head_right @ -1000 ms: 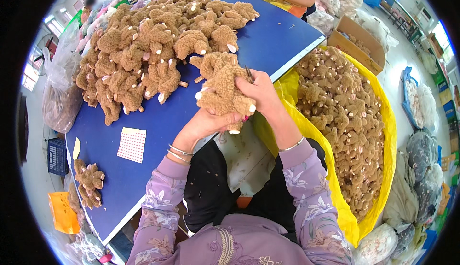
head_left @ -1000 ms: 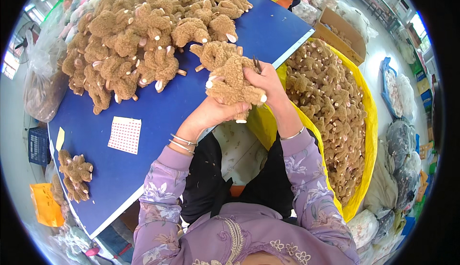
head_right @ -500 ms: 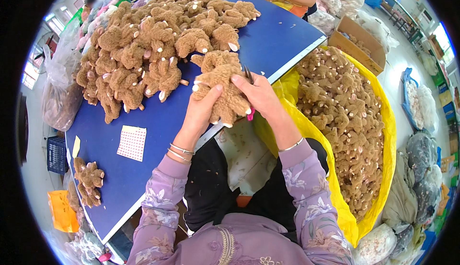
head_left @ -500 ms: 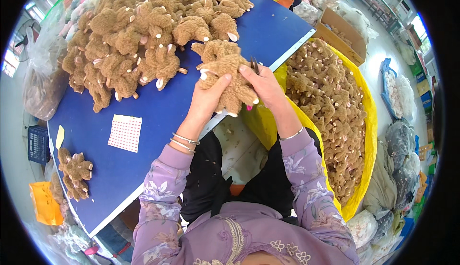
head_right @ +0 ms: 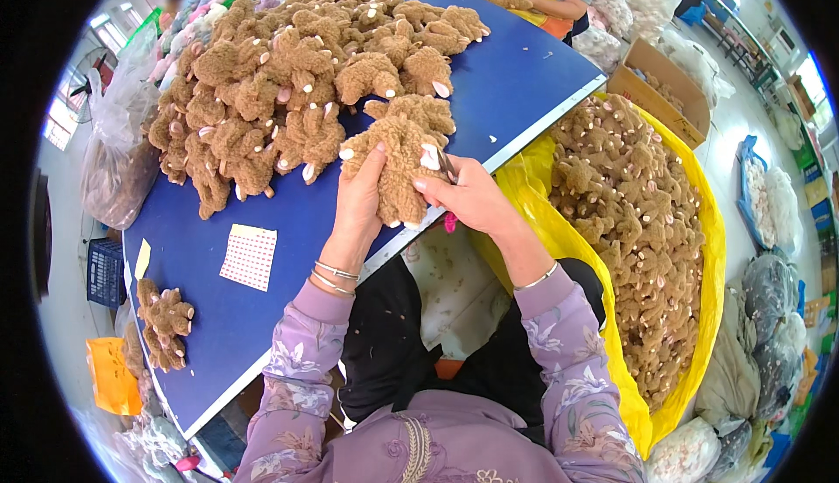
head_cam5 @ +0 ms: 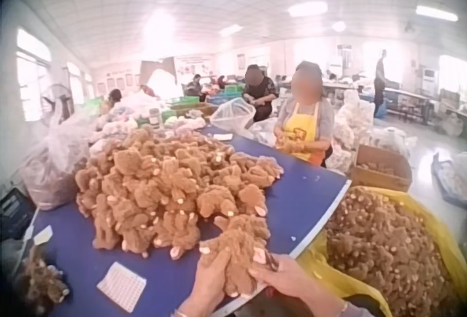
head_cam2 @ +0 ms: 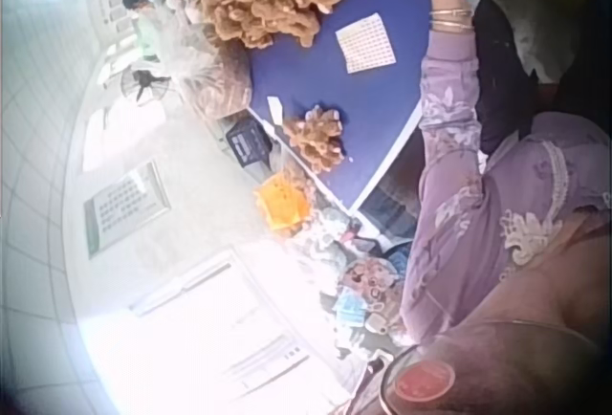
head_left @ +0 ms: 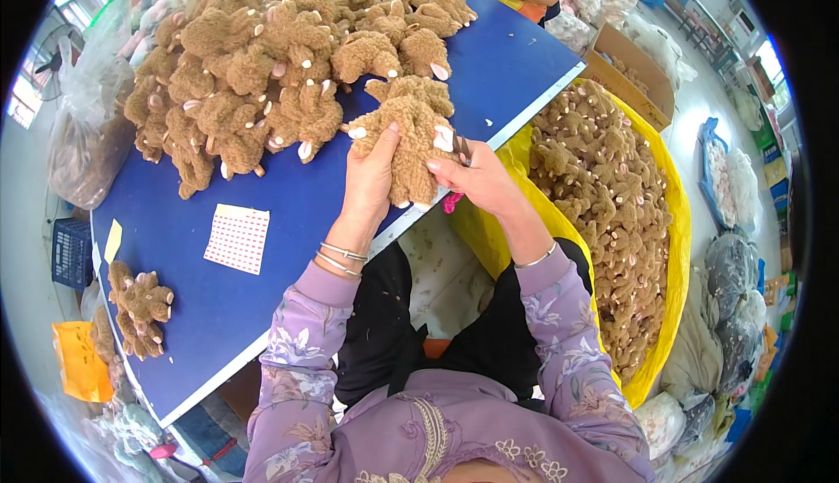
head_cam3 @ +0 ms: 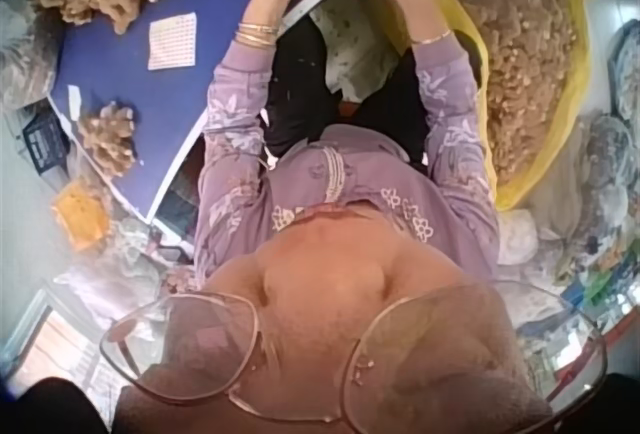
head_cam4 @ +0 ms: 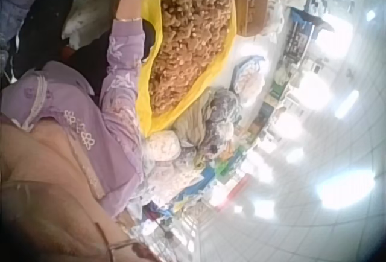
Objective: The person trims excess fabric and threads from small brown stuffed toys using scissors. They repeatedly pick up each toy, snip around the edges, and place the finished items on a blue table. The person also applies small stickers to the toys during the process.
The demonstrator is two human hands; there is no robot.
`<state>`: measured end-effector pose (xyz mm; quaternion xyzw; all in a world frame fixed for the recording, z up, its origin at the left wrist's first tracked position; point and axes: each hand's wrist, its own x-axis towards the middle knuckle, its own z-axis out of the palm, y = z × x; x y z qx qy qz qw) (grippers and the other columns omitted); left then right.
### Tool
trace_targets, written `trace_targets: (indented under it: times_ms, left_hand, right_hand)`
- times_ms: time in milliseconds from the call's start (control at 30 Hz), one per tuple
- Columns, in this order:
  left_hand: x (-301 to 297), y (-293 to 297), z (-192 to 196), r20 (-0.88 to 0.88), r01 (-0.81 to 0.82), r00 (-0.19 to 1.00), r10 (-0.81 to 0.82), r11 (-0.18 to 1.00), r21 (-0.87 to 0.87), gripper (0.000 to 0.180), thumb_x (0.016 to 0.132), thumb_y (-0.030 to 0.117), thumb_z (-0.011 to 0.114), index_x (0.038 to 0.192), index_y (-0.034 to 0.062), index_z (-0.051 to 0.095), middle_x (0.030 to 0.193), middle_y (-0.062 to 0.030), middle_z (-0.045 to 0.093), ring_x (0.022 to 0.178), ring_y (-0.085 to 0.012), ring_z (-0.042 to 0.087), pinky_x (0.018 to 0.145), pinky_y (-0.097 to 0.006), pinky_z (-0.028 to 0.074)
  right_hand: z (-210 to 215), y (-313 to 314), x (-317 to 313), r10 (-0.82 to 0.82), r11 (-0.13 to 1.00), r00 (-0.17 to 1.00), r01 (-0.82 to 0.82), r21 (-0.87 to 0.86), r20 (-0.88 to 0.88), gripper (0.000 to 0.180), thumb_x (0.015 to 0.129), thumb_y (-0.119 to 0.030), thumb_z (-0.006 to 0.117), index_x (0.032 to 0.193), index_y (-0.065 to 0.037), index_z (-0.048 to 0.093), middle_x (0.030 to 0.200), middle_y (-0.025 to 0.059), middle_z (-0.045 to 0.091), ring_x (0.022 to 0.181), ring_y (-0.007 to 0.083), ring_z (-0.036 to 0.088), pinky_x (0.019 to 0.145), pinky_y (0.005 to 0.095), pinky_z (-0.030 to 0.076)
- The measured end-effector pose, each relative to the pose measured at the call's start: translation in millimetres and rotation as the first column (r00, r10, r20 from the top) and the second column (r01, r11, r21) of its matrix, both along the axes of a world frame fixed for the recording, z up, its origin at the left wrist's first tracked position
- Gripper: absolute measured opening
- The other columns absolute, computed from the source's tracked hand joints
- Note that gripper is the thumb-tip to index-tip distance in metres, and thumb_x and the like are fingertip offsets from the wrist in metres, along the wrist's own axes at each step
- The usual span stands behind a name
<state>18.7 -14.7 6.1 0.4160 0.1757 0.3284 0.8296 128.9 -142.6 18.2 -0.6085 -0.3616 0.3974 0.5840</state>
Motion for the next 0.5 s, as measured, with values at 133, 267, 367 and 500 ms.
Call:
trace_targets:
  times_ms: [133, 267, 367, 500]
  left_hand:
    - [-1.3, -0.5, 2.6, -0.045, 0.056, 0.997, -0.056, 0.998, -0.001, 0.03, 0.094, 0.015, 0.059, 0.118, -0.002, 0.055, 0.111, -0.0089, 0.063, 0.098, -0.016, 0.062, 0.083, -0.03, 0.052]
    - [-2.7, -1.1, 4.8, 0.007, 0.154, 0.988, -0.154, 0.988, 0.0, 0.033, 0.092, 0.013, 0.061, 0.12, -0.002, 0.054, 0.113, -0.009, 0.062, 0.101, -0.017, 0.061, 0.087, -0.031, 0.051]
    - [-4.0, 3.1, 2.4, 0.009, 0.244, 0.969, -0.247, 0.961, 0.13, 0.037, 0.088, 0.007, 0.064, 0.122, -0.0016, 0.052, 0.115, -0.0088, 0.061, 0.104, -0.0174, 0.06, 0.091, -0.032, 0.048]
    - [-6.6, 3.0, 0.4, -0.002, 0.271, 0.962, -0.272, 0.958, 0.091, 0.041, 0.085, 0.001, 0.063, 0.124, -0.0011, 0.05, 0.117, -0.0087, 0.06, 0.106, -0.0185, 0.059, 0.094, -0.033, 0.047]
  right_hand:
    - [-2.1, -3.8, -0.7, -0.013, 0.997, 1.0, 0.013, 0.076, 0.0, 0.016, 0.087, -0.014, 0.064, 0.096, -0.001, 0.061, 0.08, -0.0024, 0.058, 0.069, 0.0051, 0.048, 0.062, 0.0221, 0.041]
    - [3.6, -5.4, -5.4, -0.121, 0.977, 0.993, 0.116, 0.177, 0.014, 0.019, 0.087, -0.015, 0.066, 0.097, -0.001, 0.06, 0.075, -0.0026, 0.057, 0.065, 0.0037, 0.049, 0.06, 0.0203, 0.041]
    - [11.4, -9.8, -4.4, -0.18, 0.979, 0.982, 0.171, 0.113, 0.066, 0.022, 0.088, -0.012, 0.064, 0.104, 0.002, 0.059, 0.082, -0.0017, 0.06, 0.071, 0.0023, 0.05, 0.063, 0.0202, 0.043]
    - [-1.5, -11.6, 5.1, -0.196, 0.98, 0.966, 0.187, 0.067, 0.169, 0.026, 0.086, -0.014, 0.064, 0.104, 0.005, 0.059, 0.089, 0.0018, 0.063, 0.08, 0.0065, 0.055, 0.073, 0.0256, 0.048]
